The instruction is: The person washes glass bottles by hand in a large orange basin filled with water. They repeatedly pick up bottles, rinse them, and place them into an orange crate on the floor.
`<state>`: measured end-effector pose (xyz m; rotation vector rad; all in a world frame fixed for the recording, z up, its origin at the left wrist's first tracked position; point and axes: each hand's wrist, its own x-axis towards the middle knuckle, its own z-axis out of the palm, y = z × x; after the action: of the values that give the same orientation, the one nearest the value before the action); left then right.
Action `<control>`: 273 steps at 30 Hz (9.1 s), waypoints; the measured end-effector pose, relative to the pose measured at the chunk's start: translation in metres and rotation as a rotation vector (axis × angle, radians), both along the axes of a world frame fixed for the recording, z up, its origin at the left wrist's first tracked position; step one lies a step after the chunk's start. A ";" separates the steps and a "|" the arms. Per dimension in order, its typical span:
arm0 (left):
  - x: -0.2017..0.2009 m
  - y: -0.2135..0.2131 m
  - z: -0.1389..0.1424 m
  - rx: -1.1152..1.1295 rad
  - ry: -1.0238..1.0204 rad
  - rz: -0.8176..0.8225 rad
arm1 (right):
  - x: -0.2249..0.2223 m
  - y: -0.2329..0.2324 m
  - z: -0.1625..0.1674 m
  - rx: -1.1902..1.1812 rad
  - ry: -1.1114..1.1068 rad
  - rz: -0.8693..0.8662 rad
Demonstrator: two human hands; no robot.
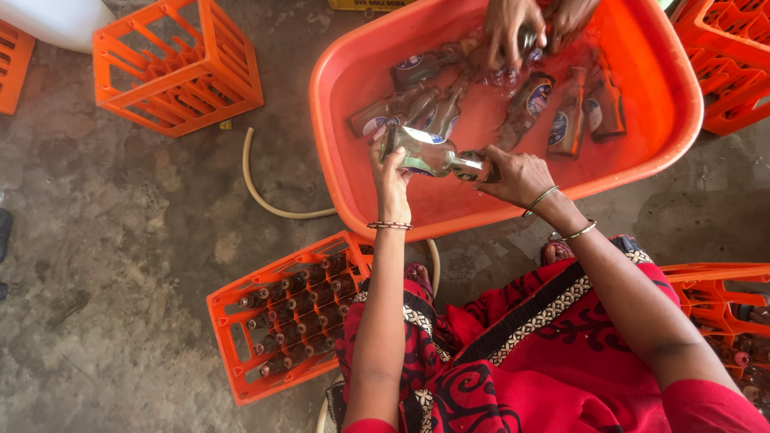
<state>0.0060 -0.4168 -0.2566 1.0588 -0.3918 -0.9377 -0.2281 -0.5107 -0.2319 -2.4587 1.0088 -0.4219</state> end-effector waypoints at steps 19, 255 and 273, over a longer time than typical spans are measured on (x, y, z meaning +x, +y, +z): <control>0.003 -0.003 -0.033 0.070 0.513 0.020 | -0.015 0.006 0.036 0.001 -0.236 0.005; 0.013 -0.038 0.009 0.103 -0.190 0.038 | -0.011 -0.050 0.060 0.436 -0.586 0.181; -0.004 -0.030 0.062 -0.294 -0.387 -0.202 | -0.005 -0.054 0.051 -0.057 -0.210 -0.110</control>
<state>0.0024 -0.4463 -0.1951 0.9380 -0.9433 -0.8181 -0.2333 -0.5648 -0.1804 -2.3550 1.0577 -0.7376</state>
